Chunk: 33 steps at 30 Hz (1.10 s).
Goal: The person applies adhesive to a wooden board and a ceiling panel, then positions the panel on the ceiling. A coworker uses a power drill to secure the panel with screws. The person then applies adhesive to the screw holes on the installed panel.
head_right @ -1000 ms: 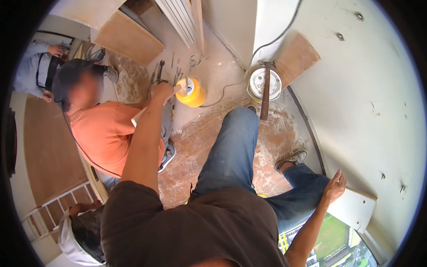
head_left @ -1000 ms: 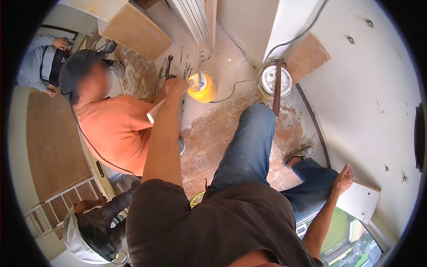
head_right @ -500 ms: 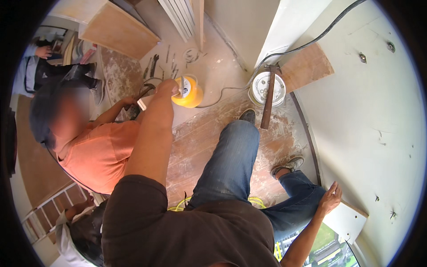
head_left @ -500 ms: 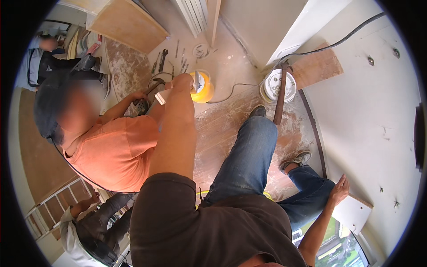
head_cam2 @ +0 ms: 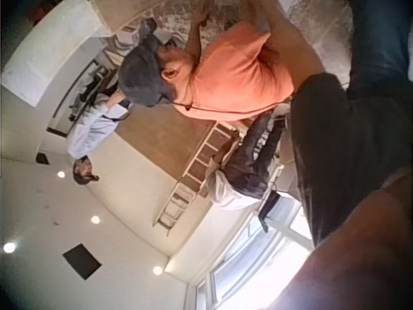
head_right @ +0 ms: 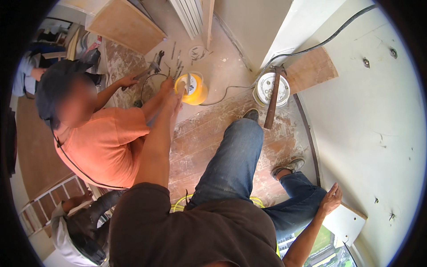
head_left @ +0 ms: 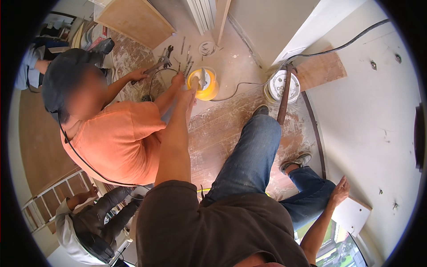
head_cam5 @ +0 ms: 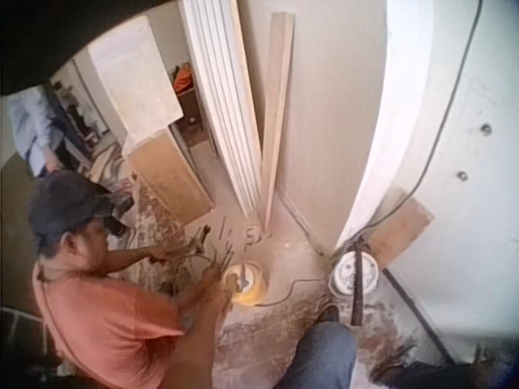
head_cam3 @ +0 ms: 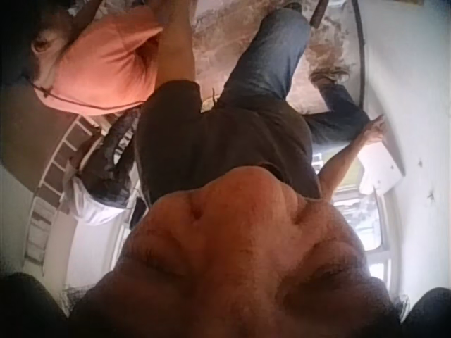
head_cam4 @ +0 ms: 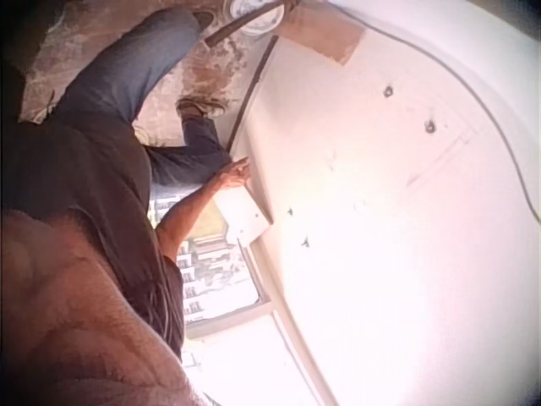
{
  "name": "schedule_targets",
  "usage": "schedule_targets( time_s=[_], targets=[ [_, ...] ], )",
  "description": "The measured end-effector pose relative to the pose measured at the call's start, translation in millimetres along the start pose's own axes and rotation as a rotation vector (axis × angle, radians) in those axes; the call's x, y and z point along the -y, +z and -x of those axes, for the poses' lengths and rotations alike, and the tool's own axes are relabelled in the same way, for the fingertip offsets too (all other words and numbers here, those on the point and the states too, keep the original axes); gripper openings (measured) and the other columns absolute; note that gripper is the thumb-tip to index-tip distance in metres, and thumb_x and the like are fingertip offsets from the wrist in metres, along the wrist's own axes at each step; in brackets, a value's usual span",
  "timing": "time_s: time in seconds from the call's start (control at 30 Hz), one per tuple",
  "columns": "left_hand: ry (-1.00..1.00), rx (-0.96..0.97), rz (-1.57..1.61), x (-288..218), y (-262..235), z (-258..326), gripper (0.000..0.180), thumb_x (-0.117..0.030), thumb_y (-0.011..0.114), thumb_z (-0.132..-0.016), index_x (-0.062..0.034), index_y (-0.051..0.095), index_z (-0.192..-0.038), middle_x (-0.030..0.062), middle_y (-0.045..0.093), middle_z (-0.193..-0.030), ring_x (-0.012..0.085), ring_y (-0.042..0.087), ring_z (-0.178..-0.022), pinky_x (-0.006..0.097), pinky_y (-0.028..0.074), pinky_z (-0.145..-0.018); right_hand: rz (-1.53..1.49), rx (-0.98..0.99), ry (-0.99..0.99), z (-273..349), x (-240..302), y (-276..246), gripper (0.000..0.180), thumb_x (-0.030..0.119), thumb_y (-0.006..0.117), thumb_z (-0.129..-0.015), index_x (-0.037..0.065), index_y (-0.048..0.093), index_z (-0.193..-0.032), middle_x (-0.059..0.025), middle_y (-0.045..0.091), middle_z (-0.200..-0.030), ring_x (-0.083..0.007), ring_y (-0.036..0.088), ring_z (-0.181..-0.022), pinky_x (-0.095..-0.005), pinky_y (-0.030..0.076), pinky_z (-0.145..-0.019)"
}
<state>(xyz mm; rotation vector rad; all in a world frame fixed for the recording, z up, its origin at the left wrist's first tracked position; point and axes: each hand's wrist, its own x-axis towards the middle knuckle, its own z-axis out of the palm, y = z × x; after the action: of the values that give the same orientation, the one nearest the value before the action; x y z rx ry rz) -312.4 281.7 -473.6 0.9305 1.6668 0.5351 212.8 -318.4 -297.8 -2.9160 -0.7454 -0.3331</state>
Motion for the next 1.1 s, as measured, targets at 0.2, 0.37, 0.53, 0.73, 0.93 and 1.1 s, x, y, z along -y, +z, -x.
schedule_targets(
  time_s=[0.2, 0.37, 0.53, 0.73, 0.93, 1.1],
  targets=[
    [-0.074, 0.038, 0.205, 74.6, -13.3, 24.1, 0.034, -0.024, 0.07, -0.097, 0.0079, 0.066, -0.106, 0.0176, 0.067, -0.077, 0.0272, 0.067, -0.058, 0.039, 0.055, -0.048, 0.011, 0.015, 0.009, 0.8, -0.5, -0.7, 0.043, 0.04, 0.059, -0.107, 0.0, 0.077, -0.108, -0.0241, 0.074, -0.102, -0.0441, 0.07, -0.09, -0.0504, 0.055, -0.079],
    [-0.034, 0.009, 0.363, 84.6, -13.1, 40.1, 0.031, -0.024, 0.07, -0.097, 0.0053, 0.065, -0.103, 0.0163, 0.066, -0.075, 0.0271, 0.065, -0.057, 0.04, 0.055, -0.048, 0.038, 0.01, -0.015, 1.4, -4.2, 0.9, 0.044, 0.041, 0.058, -0.107, 0.001, 0.077, -0.109, -0.024, 0.074, -0.103, -0.0442, 0.07, -0.091, -0.051, 0.055, -0.08],
    [0.019, 0.065, 0.461, 77.4, -12.3, 69.5, 0.024, -0.021, 0.072, -0.096, 0.0023, 0.067, -0.1, 0.0149, 0.068, -0.079, 0.025, 0.068, -0.064, 0.037, 0.056, -0.05, 0.053, 0.039, 0.017, 0.7, -10.4, 5.4, 0.046, 0.042, 0.057, -0.107, 0.001, 0.077, -0.11, -0.0237, 0.074, -0.104, -0.0442, 0.07, -0.092, -0.0513, 0.055, -0.081],
    [0.045, 0.156, 0.557, 60.2, -10.1, 98.2, 0.024, -0.022, 0.072, -0.096, 0.0006, 0.066, -0.104, 0.0136, 0.068, -0.08, 0.0238, 0.067, -0.064, 0.039, 0.057, -0.058, 0.043, 0.006, 0.011, 1.0, -17.1, 9.8, 0.046, 0.042, 0.058, -0.107, 0.0, 0.078, -0.109, -0.0237, 0.074, -0.104, -0.0444, 0.07, -0.092, -0.051, 0.055, -0.08],
    [0.195, 0.522, 0.803, 18.0, -6.0, 150.9, 0.035, -0.025, 0.062, -0.102, -0.0007, 0.059, -0.127, 0.0143, 0.068, -0.09, 0.0275, 0.068, -0.075, 0.045, 0.059, -0.069, -0.101, 0.016, 0.199, 8.4, -13.8, 8.3, 0.044, 0.04, 0.063, -0.104, -0.001, 0.077, -0.107, -0.0225, 0.075, -0.105, -0.043, 0.071, -0.096, -0.0485, 0.055, -0.086],
    [0.541, 0.757, 0.836, -83.3, 19.7, 222.0, 0.031, -0.013, 0.063, -0.1, 0.0017, 0.061, -0.128, 0.0204, 0.07, -0.1, 0.0307, 0.071, -0.081, 0.049, 0.061, -0.079, -0.168, -0.069, 0.148, 14.8, 0.1, -9.4, 0.043, 0.039, 0.065, -0.102, -0.002, 0.076, -0.108, -0.0264, 0.073, -0.112, -0.046, 0.07, -0.103, -0.0492, 0.056, -0.091]
  ],
)
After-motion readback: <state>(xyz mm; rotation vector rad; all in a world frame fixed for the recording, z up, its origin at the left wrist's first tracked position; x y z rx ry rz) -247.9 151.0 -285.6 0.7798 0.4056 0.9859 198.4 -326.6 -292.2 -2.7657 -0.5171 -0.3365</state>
